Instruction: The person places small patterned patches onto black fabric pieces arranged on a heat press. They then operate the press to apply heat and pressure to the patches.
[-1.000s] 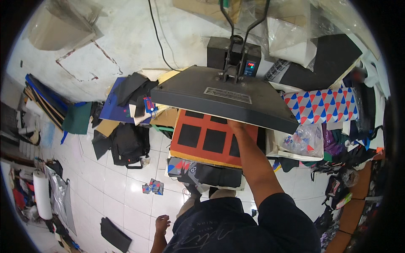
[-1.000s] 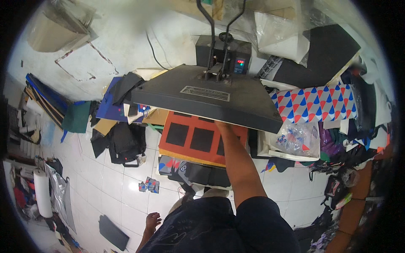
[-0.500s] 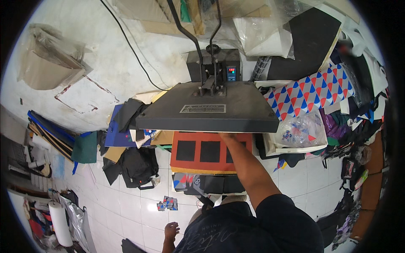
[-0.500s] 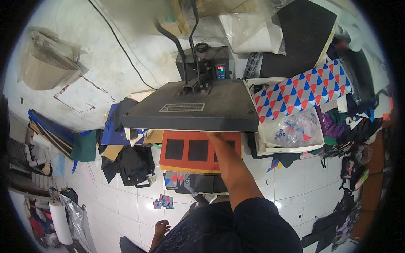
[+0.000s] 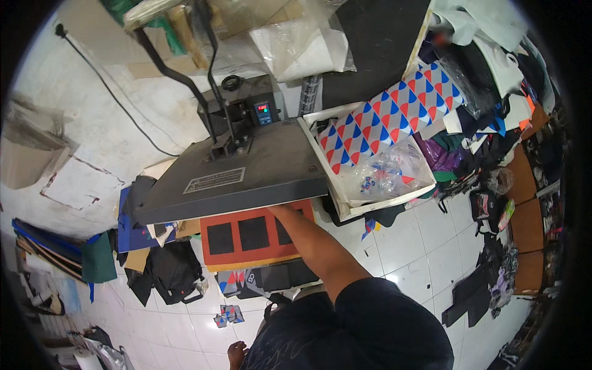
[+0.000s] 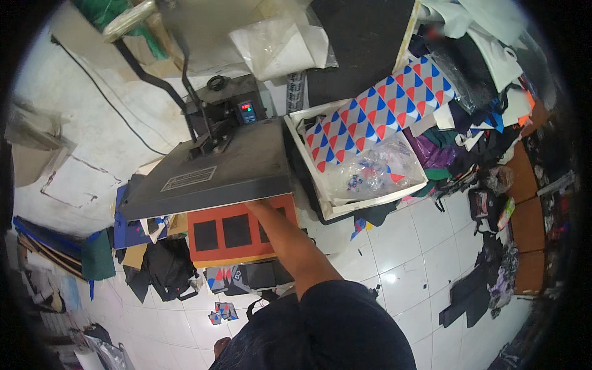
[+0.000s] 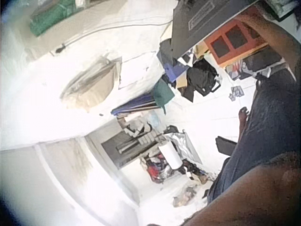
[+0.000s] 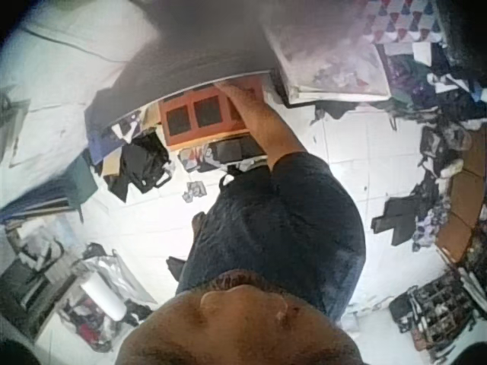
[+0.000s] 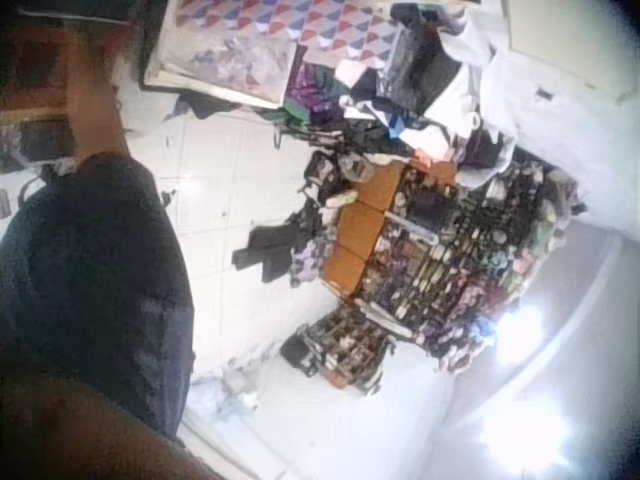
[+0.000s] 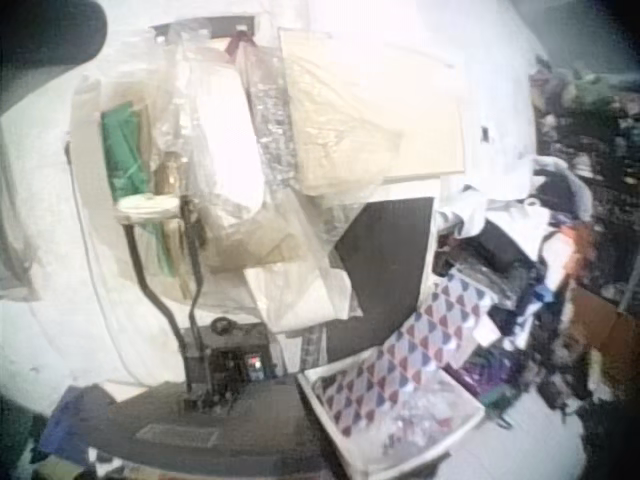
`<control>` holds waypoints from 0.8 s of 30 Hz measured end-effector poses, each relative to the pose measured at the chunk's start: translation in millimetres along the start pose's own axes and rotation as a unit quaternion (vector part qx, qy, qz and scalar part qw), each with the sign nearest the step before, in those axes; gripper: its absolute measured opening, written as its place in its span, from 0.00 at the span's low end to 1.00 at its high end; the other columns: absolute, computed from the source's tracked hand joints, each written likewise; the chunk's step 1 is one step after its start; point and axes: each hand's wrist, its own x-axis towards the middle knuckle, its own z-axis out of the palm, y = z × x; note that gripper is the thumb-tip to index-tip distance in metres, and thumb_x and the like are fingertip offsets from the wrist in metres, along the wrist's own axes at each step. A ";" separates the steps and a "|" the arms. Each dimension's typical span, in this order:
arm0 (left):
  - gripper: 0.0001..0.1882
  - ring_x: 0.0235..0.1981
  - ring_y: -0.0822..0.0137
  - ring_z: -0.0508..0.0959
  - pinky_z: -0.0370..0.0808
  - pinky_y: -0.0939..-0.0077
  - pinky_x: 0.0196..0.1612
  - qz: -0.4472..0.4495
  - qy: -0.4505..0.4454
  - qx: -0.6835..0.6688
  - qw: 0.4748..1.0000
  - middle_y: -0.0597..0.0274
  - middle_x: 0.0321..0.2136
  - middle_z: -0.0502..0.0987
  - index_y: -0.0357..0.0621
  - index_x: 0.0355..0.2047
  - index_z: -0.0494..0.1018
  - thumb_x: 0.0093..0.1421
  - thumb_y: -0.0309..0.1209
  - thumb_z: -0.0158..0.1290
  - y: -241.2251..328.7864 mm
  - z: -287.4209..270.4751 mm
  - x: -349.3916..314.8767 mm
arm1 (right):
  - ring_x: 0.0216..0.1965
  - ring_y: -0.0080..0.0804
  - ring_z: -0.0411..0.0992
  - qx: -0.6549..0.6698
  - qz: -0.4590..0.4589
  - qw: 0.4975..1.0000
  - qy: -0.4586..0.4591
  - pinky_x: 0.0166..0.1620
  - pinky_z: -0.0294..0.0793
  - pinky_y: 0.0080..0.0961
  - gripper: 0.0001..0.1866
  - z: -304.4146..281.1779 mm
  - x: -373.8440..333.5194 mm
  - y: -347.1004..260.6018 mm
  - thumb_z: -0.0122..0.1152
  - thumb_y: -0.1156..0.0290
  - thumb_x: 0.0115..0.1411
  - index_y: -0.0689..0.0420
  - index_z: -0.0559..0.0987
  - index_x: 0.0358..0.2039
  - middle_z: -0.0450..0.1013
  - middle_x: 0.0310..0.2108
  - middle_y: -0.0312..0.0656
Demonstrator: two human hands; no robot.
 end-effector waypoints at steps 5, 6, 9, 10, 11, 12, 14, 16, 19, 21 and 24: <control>0.14 0.33 0.62 0.79 0.75 0.69 0.41 -0.012 0.035 -0.034 0.999 0.52 0.29 0.80 0.31 0.34 0.76 0.56 0.33 0.52 18.1 -2.8 -5.7 | 0.40 0.47 0.75 0.133 0.024 0.991 -0.011 0.44 0.73 0.39 0.16 -119.0 -34.4 16.3 0.61 0.59 0.56 0.57 0.79 0.38 0.76 0.34 0.50; 0.15 0.35 0.58 0.80 0.75 0.68 0.43 0.244 -0.026 0.292 0.924 0.50 0.32 0.80 0.33 0.36 0.76 0.57 0.35 0.52 -14.7 -31.4 5.0 | 0.39 0.47 0.75 0.162 0.034 0.986 -0.025 0.44 0.73 0.39 0.16 -147.4 -43.4 23.0 0.61 0.60 0.55 0.57 0.80 0.38 0.76 0.34 0.51; 0.14 0.26 0.63 0.78 0.75 0.71 0.27 0.131 -0.031 0.081 0.988 0.55 0.30 0.77 0.35 0.41 0.72 0.59 0.32 0.51 6.7 -8.8 -3.0 | 0.25 0.21 0.70 0.328 0.189 0.919 -0.113 0.30 0.69 0.23 0.14 -217.2 -67.9 82.8 0.64 0.62 0.55 0.62 0.79 0.30 0.74 0.21 0.39; 0.14 0.25 0.64 0.78 0.75 0.72 0.24 0.076 -0.021 0.035 0.996 0.56 0.30 0.77 0.35 0.42 0.71 0.59 0.32 0.51 35.8 1.4 -14.1 | 0.23 0.18 0.66 0.333 0.186 0.920 -0.093 0.27 0.66 0.21 0.13 -232.6 -73.4 95.5 0.63 0.64 0.57 0.62 0.78 0.28 0.72 0.19 0.35; 0.14 0.25 0.64 0.78 0.75 0.73 0.24 -0.007 -0.010 0.031 0.999 0.56 0.30 0.77 0.35 0.42 0.72 0.59 0.32 0.50 72.1 9.1 -23.2 | 0.22 0.17 0.64 0.328 0.211 0.917 -0.085 0.26 0.64 0.21 0.12 -238.0 -79.1 107.1 0.63 0.65 0.57 0.62 0.77 0.26 0.71 0.18 0.34; 0.14 0.25 0.65 0.78 0.75 0.73 0.24 -0.011 -0.006 0.061 0.998 0.56 0.30 0.77 0.35 0.41 0.73 0.59 0.33 0.50 88.3 11.2 -25.3 | 0.23 0.15 0.64 0.283 0.242 0.921 -0.116 0.27 0.63 0.16 0.09 -246.8 -77.1 100.5 0.61 0.69 0.58 0.63 0.77 0.27 0.70 0.19 0.32; 0.14 0.25 0.67 0.78 0.75 0.75 0.25 -0.062 -0.010 0.001 0.998 0.57 0.29 0.78 0.36 0.40 0.74 0.59 0.34 0.52 51.1 1.0 0.9 | 0.23 0.16 0.66 0.281 0.234 0.912 -0.185 0.28 0.64 0.16 0.10 -242.9 -83.0 81.6 0.63 0.68 0.57 0.62 0.77 0.27 0.71 0.20 0.32; 0.16 0.25 0.68 0.78 0.74 0.76 0.25 -0.007 0.008 0.009 1.000 0.58 0.28 0.78 0.36 0.41 0.74 0.58 0.36 0.54 63.3 3.8 13.1 | 0.23 0.18 0.67 0.293 0.200 0.894 -0.274 0.29 0.67 0.20 0.13 -225.0 -101.1 63.7 0.65 0.64 0.56 0.62 0.78 0.27 0.72 0.20 0.34; 0.17 0.28 0.69 0.78 0.73 0.77 0.27 0.012 0.016 -0.005 1.000 0.58 0.30 0.78 0.37 0.44 0.72 0.58 0.36 0.55 102.5 7.4 0.8 | 0.31 0.29 0.75 0.270 0.119 0.826 -0.480 0.36 0.73 0.25 0.15 -177.4 -150.7 26.3 0.64 0.59 0.56 0.58 0.81 0.33 0.78 0.28 0.41; 0.18 0.33 0.67 0.77 0.74 0.72 0.33 0.013 0.015 -0.009 1.000 0.59 0.36 0.76 0.39 0.47 0.70 0.59 0.36 0.53 132.6 13.7 -4.6 | 0.34 0.35 0.77 0.230 0.086 0.820 -0.517 0.39 0.74 0.30 0.17 -133.4 -208.8 24.2 0.62 0.53 0.55 0.55 0.81 0.35 0.78 0.31 0.43; 0.20 0.33 0.67 0.77 0.73 0.72 0.34 0.014 0.015 -0.036 0.999 0.59 0.36 0.76 0.39 0.48 0.70 0.59 0.36 0.54 134.1 20.6 -15.5 | 0.41 0.39 0.74 0.123 0.056 0.857 -0.497 0.42 0.73 0.33 0.19 -102.1 -263.5 11.5 0.62 0.57 0.54 0.49 0.77 0.45 0.74 0.38 0.43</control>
